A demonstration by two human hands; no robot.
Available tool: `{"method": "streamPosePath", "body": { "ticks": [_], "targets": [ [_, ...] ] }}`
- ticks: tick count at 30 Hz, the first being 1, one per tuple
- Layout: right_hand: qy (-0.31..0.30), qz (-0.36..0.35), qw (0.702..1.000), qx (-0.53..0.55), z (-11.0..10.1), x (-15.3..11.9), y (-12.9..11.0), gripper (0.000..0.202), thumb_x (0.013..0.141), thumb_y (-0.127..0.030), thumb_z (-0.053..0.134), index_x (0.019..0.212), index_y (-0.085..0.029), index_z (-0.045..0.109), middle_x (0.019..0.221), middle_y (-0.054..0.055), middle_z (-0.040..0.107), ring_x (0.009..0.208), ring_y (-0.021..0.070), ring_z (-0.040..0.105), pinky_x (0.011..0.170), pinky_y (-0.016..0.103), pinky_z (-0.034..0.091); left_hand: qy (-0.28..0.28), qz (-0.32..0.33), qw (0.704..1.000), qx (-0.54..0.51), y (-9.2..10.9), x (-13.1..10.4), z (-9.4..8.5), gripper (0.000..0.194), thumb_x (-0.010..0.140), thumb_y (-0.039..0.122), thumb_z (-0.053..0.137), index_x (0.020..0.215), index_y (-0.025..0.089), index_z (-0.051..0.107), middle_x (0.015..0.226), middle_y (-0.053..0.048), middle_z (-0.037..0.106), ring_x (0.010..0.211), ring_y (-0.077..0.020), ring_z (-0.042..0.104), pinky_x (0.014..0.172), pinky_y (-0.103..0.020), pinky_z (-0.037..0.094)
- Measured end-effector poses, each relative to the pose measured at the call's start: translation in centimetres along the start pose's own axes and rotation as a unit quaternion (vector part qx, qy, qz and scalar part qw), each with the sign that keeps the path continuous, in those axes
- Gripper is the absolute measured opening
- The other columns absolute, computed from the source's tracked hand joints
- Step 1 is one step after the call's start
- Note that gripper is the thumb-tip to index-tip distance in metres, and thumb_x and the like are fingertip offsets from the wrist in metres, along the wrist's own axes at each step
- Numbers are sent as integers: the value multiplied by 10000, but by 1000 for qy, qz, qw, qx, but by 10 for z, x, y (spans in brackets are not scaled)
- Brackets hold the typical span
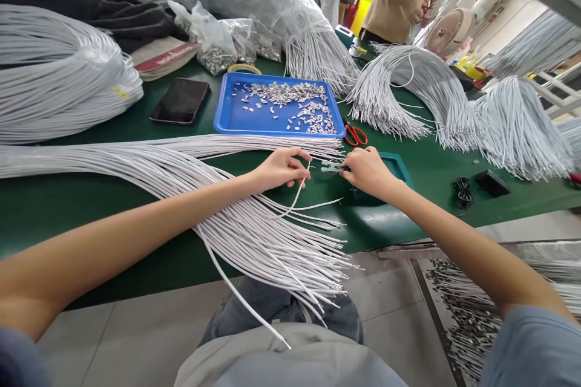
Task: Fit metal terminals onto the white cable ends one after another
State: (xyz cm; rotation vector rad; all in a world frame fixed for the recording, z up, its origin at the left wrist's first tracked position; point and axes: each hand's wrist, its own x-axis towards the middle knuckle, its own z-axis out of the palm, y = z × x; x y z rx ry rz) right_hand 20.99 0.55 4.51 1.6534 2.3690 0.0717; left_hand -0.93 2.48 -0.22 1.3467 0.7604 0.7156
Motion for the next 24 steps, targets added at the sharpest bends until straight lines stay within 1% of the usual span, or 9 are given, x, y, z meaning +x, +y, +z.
{"method": "streamPosePath", "body": {
  "ticks": [3, 8, 13, 16, 18, 20, 22, 24],
  "targets": [
    [-5, -1, 1000, -7, -5, 3, -15, 238, 891, -246, 523, 813, -143, 724, 984, 121, 745, 1050, 287, 618, 858, 403, 339, 12, -10, 1000, 9, 0, 1, 1, 221, 784, 3, 671, 949, 90, 554, 583, -19, 684, 467, -111, 641, 401, -150, 415],
    [-7, -7, 1000, -1, -10, 5, -29, 234, 887, -242, 528, 835, -121, 722, 973, 145, 736, 1009, 287, 614, 845, 409, 330, 29, -22, 999, 21, -1, 1, 0, 188, 793, -1, 652, 937, 83, 564, 585, -26, 688, 468, -115, 638, 407, -165, 422],
    [-13, 1, 1000, 3, -10, 6, -32, 232, 886, -246, 537, 844, -118, 725, 960, 143, 728, 1002, 293, 620, 864, 421, 347, 37, -31, 998, 35, 2, 0, 0, 178, 796, -9, 641, 927, 83, 562, 571, -22, 678, 459, -111, 625, 409, -170, 421],
    [-3, -4, 999, 36, -7, 5, -27, 239, 875, -309, 558, 866, -136, 723, 998, 136, 729, 1056, 307, 615, 946, 464, 352, 31, -32, 998, 37, 1, 0, 1, 179, 797, -5, 641, 918, 92, 552, 577, -18, 678, 468, -110, 628, 416, -174, 426],
    [26, 0, 997, 78, -3, 6, -22, 298, 886, -366, 536, 978, -147, 715, 1111, 139, 717, 1148, 317, 588, 1028, 502, 325, 28, -28, 999, 32, -1, 1, 0, 185, 796, 2, 647, 915, 100, 544, 580, -14, 678, 475, -112, 633, 423, -178, 431],
    [60, 34, 991, 117, 0, 6, -17, 390, 924, -374, 461, 1143, -132, 674, 1234, 160, 679, 1223, 322, 558, 1067, 502, 323, 23, -26, 999, 27, -3, 2, 0, 192, 796, 16, 655, 916, 106, 535, 571, -7, 672, 478, -115, 635, 425, -180, 433],
    [77, 81, 984, 136, 2, 7, -14, 454, 959, -330, 368, 1265, -102, 613, 1291, 185, 647, 1227, 327, 562, 1036, 476, 374, 16, -23, 999, 23, -5, 3, -1, 200, 796, 23, 661, 920, 110, 530, 566, -1, 668, 477, -114, 635, 421, -177, 431],
    [72, 101, 982, 142, 1, 8, -13, 472, 967, -275, 316, 1309, -99, 589, 1273, 185, 660, 1186, 331, 589, 987, 457, 412, 14, -22, 999, 22, -6, 3, -1, 207, 790, 19, 663, 920, 112, 530, 567, 1, 668, 474, -113, 635, 416, -172, 427]
  ]
}}
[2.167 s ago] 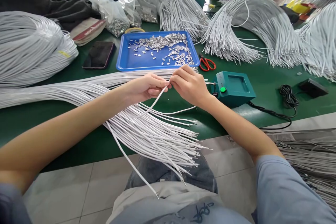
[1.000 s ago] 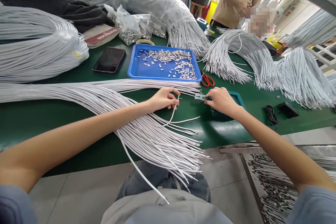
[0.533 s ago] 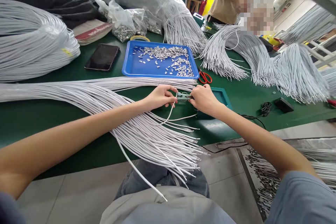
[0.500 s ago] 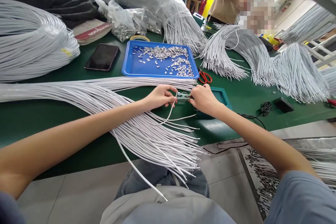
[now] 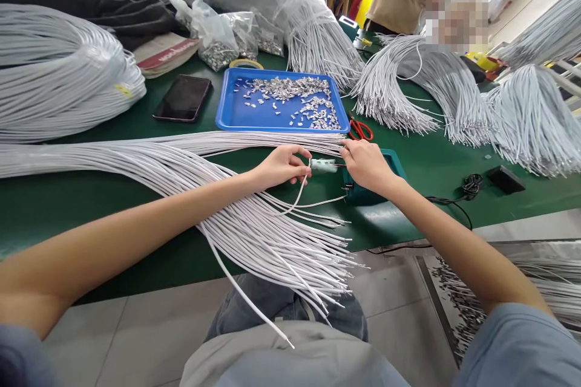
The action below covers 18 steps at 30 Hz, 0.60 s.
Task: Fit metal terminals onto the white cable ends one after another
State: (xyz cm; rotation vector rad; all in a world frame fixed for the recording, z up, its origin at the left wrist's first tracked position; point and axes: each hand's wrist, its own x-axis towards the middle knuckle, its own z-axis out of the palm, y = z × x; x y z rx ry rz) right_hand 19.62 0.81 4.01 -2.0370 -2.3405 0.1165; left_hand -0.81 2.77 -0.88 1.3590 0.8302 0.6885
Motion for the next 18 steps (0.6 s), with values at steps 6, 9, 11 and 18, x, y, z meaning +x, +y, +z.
{"method": "streamPosePath", "body": {
  "ticks": [6, 9, 11, 18],
  "targets": [
    [3, 0, 1000, 20, -3, -2, 1, 442, 920, -188, 380, 1274, -135, 639, 1138, 126, 735, 1118, 321, 614, 948, 426, 437, 11, 0, 1000, 0, -1, -1, -2, 212, 776, 10, 670, 913, 106, 540, 564, -9, 672, 466, -117, 635, 409, -166, 418],
    [20, 16, 999, 28, -3, -3, 8, 429, 916, -211, 390, 1233, -123, 665, 1146, 147, 726, 1104, 313, 629, 938, 417, 455, 18, 2, 1000, -2, 1, -2, -2, 212, 780, 14, 664, 933, 103, 547, 582, -14, 681, 478, -116, 640, 410, -163, 416],
    [31, 29, 999, 30, -2, -2, 18, 409, 906, -230, 410, 1181, -117, 690, 1131, 160, 726, 1068, 307, 651, 921, 412, 475, 22, -1, 1000, -5, 3, -3, -2, 219, 778, 5, 656, 949, 96, 553, 578, -8, 677, 471, -108, 630, 412, -160, 416],
    [212, -21, 974, 81, -1, -5, 41, 309, 844, -168, 446, 967, -153, 729, 991, 133, 748, 979, 275, 684, 914, 442, 522, 37, -8, 999, -37, 8, -3, -2, 334, 715, 2, 716, 1029, 55, 616, 562, -4, 674, 490, -102, 634, 453, -159, 441]
  ]
}}
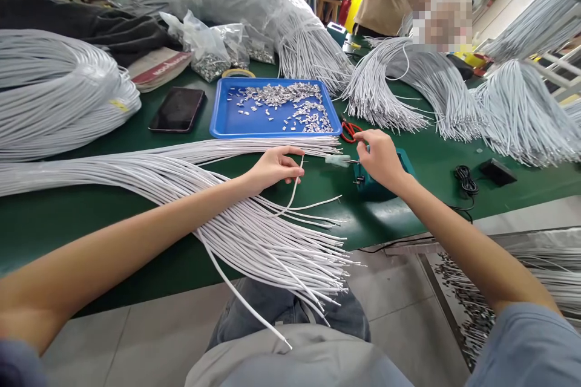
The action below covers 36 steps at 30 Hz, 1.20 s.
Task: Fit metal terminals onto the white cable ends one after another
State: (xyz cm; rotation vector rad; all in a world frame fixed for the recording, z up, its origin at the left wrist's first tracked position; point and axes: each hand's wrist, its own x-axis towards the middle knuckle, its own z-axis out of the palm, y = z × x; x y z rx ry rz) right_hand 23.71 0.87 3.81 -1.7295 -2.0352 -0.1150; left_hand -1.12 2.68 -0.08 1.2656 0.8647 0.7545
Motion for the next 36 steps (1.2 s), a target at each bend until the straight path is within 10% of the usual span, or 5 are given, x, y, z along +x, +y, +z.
{"method": "streamPosePath", "body": {
  "ticks": [3, 12, 36],
  "targets": [
    [136, -109, 980, 94, 11, -8, -23, 232, 835, -158, 484, 877, -199, 708, 892, 85, 737, 862, 218, 684, 774, 376, 567, 3, -22, 1000, -13, 0, 1, -2, 129, 720, 28, 720, 841, 33, 675, 568, -29, 674, 498, -89, 635, 453, -148, 440],
    [127, -64, 918, 370, 85, -18, -69, 212, 834, -207, 585, 1036, -199, 649, 919, 45, 673, 701, 108, 614, 459, 181, 480, 13, 7, 999, -42, -1, 1, -7, 58, 700, 78, 740, 700, 67, 683, 528, -12, 645, 486, -85, 620, 433, -144, 435],
    [56, -88, 927, 360, 75, -23, -61, 165, 873, -237, 640, 1031, -277, 671, 889, 6, 635, 703, 111, 588, 459, 205, 464, -1, -6, 999, 36, 4, -1, -6, 180, 684, 231, 840, 711, 93, 729, 618, -34, 671, 595, -140, 673, 532, -199, 517]
  ]
}}
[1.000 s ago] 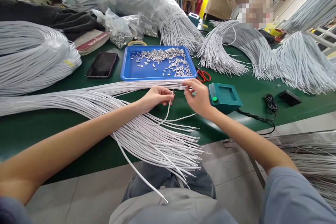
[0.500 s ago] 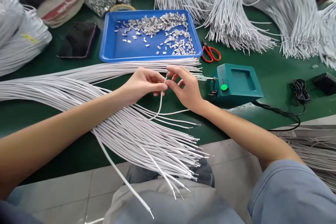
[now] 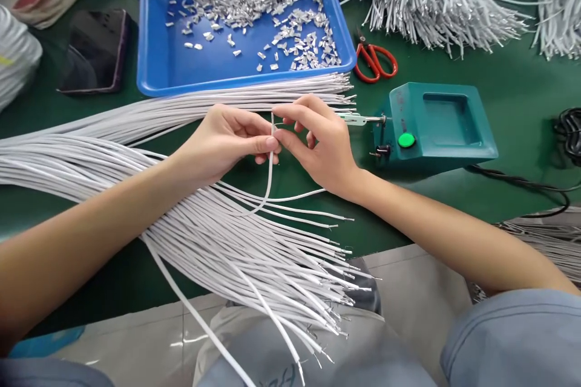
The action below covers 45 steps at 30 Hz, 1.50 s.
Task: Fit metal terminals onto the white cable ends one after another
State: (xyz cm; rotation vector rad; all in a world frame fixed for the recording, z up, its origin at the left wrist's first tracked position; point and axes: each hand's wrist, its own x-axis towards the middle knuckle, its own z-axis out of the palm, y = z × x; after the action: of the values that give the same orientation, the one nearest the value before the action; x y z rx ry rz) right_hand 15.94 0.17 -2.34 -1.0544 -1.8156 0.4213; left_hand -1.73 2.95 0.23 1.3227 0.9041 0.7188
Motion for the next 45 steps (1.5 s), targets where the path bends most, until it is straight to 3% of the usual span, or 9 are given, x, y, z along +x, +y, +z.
{"method": "streamPosePath", "body": {
  "ticks": [9, 19, 32, 38, 45],
  "targets": [
    [-4, 29, 999, 15, 0, 0, 0, 150, 883, -289, 630, 1028, -288, 668, 965, 25, 654, 734, 135, 615, 497, 239, 530, -3, -8, 1000, -5, 1, -1, -1, 95, 745, 175, 779, 729, 92, 737, 680, -43, 687, 640, -154, 693, 600, -226, 563],
    [-6, 21, 1000, 15, 0, 1, -1, 172, 900, -328, 601, 1065, -288, 631, 938, 14, 638, 734, 126, 611, 473, 215, 489, -24, 9, 1000, 2, 1, -1, -2, 126, 756, 225, 763, 733, 110, 717, 682, -24, 693, 626, -122, 676, 572, -186, 543],
    [-31, 19, 999, 39, 0, 0, -2, 230, 915, -329, 555, 1141, -299, 589, 970, 5, 642, 758, 117, 609, 494, 209, 502, -12, -21, 1000, -2, 5, -2, 2, 69, 754, 132, 749, 706, 97, 714, 650, -31, 675, 603, -129, 679, 557, -193, 540],
    [-36, 11, 998, 43, -1, 1, -3, 200, 891, -242, 548, 1071, -271, 629, 923, 5, 669, 744, 110, 618, 466, 196, 471, -24, -4, 1000, 1, 2, -2, 0, 52, 746, 140, 748, 712, 108, 724, 643, -17, 680, 606, -126, 681, 541, -176, 535],
    [-12, 37, 998, 51, 1, -1, -4, 160, 876, -274, 585, 1028, -254, 628, 903, 2, 703, 717, 110, 634, 484, 212, 481, -10, -14, 1000, 2, 3, -3, 0, 70, 744, 152, 761, 712, 101, 725, 654, -30, 675, 618, -141, 690, 556, -195, 545]
  ]
}}
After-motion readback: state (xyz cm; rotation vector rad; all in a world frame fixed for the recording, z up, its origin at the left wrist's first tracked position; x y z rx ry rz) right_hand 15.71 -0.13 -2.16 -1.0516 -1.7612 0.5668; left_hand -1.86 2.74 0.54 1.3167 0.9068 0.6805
